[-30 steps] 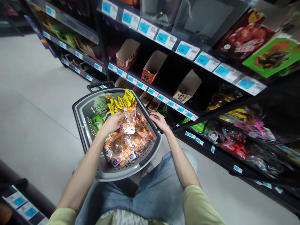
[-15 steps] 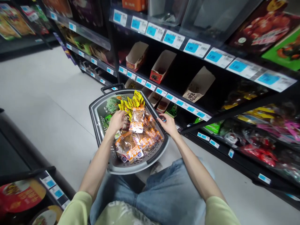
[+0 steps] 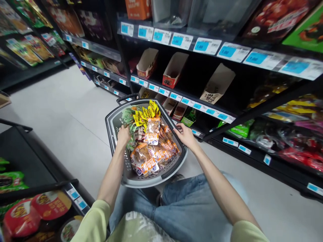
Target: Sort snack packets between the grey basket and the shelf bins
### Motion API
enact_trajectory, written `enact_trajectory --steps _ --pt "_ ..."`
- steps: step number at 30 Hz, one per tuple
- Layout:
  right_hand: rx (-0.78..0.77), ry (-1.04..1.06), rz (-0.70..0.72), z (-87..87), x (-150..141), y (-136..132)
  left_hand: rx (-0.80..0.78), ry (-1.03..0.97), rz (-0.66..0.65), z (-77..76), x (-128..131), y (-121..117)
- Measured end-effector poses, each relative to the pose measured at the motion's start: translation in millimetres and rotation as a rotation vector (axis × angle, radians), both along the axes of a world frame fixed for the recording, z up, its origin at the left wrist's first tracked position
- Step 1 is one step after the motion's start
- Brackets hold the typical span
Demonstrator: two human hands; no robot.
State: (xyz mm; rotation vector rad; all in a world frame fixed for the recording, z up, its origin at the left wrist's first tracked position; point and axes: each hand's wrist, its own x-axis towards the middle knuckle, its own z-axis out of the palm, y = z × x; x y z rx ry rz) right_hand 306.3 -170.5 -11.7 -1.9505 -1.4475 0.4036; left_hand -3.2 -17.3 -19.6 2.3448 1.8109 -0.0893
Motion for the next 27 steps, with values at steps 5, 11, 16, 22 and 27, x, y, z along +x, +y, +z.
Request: enact_trajectory --steps 5,11,16,22,27 --pt "-0.141 -0.308 0.030 11.6 -13.4 -7.6 -0.023 -0.064 0.002 -1.4 -2.7 0.8" --pt "-0.287 -0.475 0.153 38.7 -26.7 -9.9 -0.009 -0.177 -0.019 -6.3 -4.2 2.2" --pt "-0.117 -0.452 0.173 53.7 -38.4 4.4 0.063 -0.345 -0.107 -0.9 -2.7 5.0" --pt "0.062 -0.327 0.316 51.2 -66.5 25.9 0.462 -0.752 -0.157 5.7 15.6 6.9" --pt "0.044 0.250 0.261 45.9 -84.8 44.5 0.557 -0.896 -0.481 1.1 34.3 -11.1"
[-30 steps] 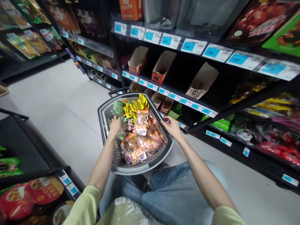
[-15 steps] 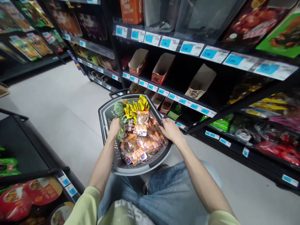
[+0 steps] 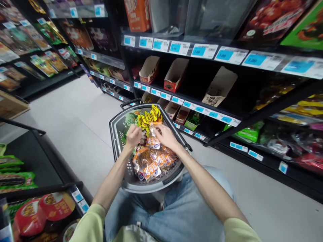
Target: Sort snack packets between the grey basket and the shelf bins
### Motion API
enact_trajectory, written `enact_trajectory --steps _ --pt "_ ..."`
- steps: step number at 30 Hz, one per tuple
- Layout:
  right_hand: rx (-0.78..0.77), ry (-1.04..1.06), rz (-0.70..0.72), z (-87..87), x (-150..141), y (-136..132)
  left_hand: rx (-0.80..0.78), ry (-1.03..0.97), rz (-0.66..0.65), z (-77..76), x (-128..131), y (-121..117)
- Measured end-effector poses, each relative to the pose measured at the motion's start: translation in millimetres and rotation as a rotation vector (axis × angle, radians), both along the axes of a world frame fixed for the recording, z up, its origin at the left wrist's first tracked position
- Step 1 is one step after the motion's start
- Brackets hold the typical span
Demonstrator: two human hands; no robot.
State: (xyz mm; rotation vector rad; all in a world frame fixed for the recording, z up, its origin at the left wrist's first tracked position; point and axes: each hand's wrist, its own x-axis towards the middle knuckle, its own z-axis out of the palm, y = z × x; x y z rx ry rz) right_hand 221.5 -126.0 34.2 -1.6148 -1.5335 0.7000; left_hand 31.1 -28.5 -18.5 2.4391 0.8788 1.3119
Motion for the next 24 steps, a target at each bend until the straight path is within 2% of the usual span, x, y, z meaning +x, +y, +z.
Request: enact_trajectory --steps 4,6,7,9,12,17,21,24 --pt "-0.377 0.791 0.047 5.0 -4.8 9.7 -0.061 0.179 -0.433 -6.7 20.5 -24.7" --pt "-0.476 0.947 0.070 4.8 -5.0 10.5 -0.125 0.241 -0.585 -11.6 30.9 -32.4" --pt "-0.495 0.963 0.048 2.9 -5.0 10.3 -0.148 0.249 -0.615 -14.3 35.3 -34.0" --pt "-0.503 0.955 -0.045 -4.5 -5.3 10.3 -0.162 0.243 -0.591 -19.4 41.7 -32.8" --pt "-0.443 0.980 -0.203 -19.8 -5.3 12.8 -0.150 0.247 -0.486 -23.0 45.7 -26.4" --pt "-0.275 1.151 -0.461 -34.2 -2.7 19.6 -0.171 0.148 -0.452 -15.5 44.8 -24.7" --pt "-0.150 1.265 -0.455 -33.2 -5.6 20.9 -0.326 -0.007 -0.273 -3.7 42.0 -22.8" --pt "-0.089 1.297 -0.404 -31.8 -10.5 20.1 -0.617 -0.077 -0.182 1.8 40.0 -12.8"
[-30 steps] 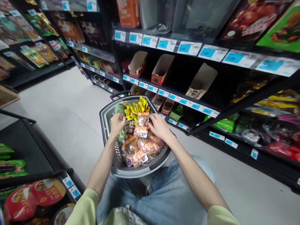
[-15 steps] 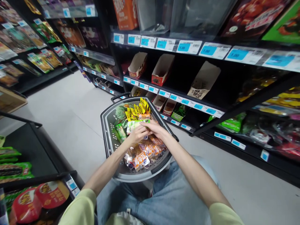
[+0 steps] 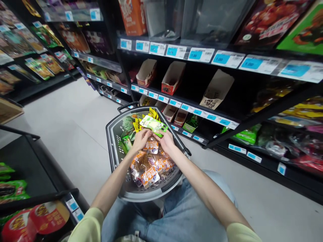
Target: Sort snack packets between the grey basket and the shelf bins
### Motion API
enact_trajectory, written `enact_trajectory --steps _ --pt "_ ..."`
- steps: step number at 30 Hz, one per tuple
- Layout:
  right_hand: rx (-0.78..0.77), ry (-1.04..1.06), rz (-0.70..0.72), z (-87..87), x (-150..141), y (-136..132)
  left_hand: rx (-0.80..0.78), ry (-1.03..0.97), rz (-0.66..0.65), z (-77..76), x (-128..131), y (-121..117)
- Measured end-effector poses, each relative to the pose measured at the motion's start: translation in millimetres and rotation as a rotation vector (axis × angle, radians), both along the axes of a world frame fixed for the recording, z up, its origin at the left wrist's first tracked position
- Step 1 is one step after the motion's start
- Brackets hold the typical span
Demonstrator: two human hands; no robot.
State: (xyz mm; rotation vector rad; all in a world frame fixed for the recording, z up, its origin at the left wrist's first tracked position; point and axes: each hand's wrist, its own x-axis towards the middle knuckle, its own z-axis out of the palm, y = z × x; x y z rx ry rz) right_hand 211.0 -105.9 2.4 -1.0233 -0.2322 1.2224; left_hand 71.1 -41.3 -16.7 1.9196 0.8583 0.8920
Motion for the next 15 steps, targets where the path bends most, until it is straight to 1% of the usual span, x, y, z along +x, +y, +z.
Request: enact_trajectory --steps 2,4,6,7,9,12,14,15 --pt "0.018 0.019 -0.009 -0.3 -3.6 -0.7 -0.248 -0.073 0.001 -0.6 0.2 8.4" --pt "0.007 0.029 0.010 -1.9 -7.6 -1.9 -0.468 -0.235 -0.015 -4.1 1.7 15.3" --pt "-0.007 0.018 0.070 -4.3 -12.9 -3.7 -0.601 -0.395 0.000 -8.5 3.4 19.4" --pt "-0.016 -0.004 0.107 -5.6 -16.1 -5.0 -0.632 -0.442 0.029 -10.4 3.9 20.4" --pt "-0.057 -0.080 0.170 -8.5 -23.2 -8.0 -0.641 -0.473 0.123 -12.9 3.6 21.1" --pt "-0.124 -0.199 0.305 -11.5 -33.1 -12.5 -0.577 -0.469 0.258 -12.5 0.4 21.0" --pt "-0.125 -0.260 0.404 -11.6 -36.6 -14.1 -0.518 -0.474 0.282 -10.1 -2.3 20.7" --pt "-0.113 -0.293 0.427 -11.1 -37.0 -14.2 -0.500 -0.481 0.275 -8.7 -3.4 20.2"
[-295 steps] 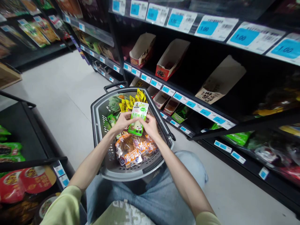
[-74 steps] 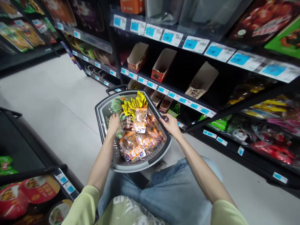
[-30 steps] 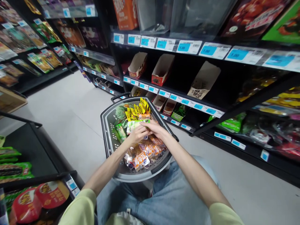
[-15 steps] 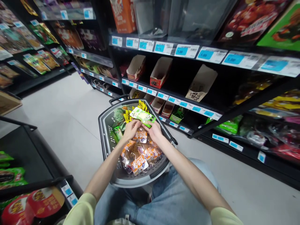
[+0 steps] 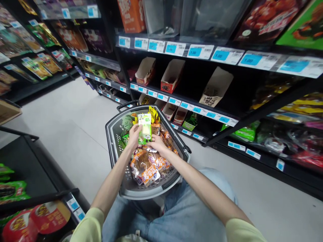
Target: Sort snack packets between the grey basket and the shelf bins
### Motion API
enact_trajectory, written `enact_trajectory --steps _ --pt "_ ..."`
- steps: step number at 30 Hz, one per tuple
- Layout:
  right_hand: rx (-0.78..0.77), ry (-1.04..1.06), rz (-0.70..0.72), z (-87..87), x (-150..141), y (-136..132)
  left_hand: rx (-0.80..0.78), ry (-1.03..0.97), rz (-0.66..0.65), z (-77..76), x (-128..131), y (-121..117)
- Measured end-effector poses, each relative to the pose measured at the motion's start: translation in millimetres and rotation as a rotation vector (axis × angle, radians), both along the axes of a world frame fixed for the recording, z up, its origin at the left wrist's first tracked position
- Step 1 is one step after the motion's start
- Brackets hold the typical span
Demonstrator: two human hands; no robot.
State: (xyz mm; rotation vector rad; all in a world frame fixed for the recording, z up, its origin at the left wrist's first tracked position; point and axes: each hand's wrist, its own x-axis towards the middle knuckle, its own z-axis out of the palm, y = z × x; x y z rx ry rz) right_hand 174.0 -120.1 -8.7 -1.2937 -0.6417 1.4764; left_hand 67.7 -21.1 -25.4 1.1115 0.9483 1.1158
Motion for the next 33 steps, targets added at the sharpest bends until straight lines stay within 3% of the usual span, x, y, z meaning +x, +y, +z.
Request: enact_trajectory --steps 8,17,33 --pt "0.226 -0.267 -0.230 0.3 14.9 10.9 -0.008 -0.019 -0.182 6.2 -1.2 -8.2" --pt "0.262 -0.073 -0.456 10.7 13.6 13.6 0.076 0.042 -0.304 7.9 2.4 -13.6" --pt "0.176 -0.152 -0.388 2.4 21.0 13.7 0.069 -0.013 -0.227 4.0 2.4 -11.6"
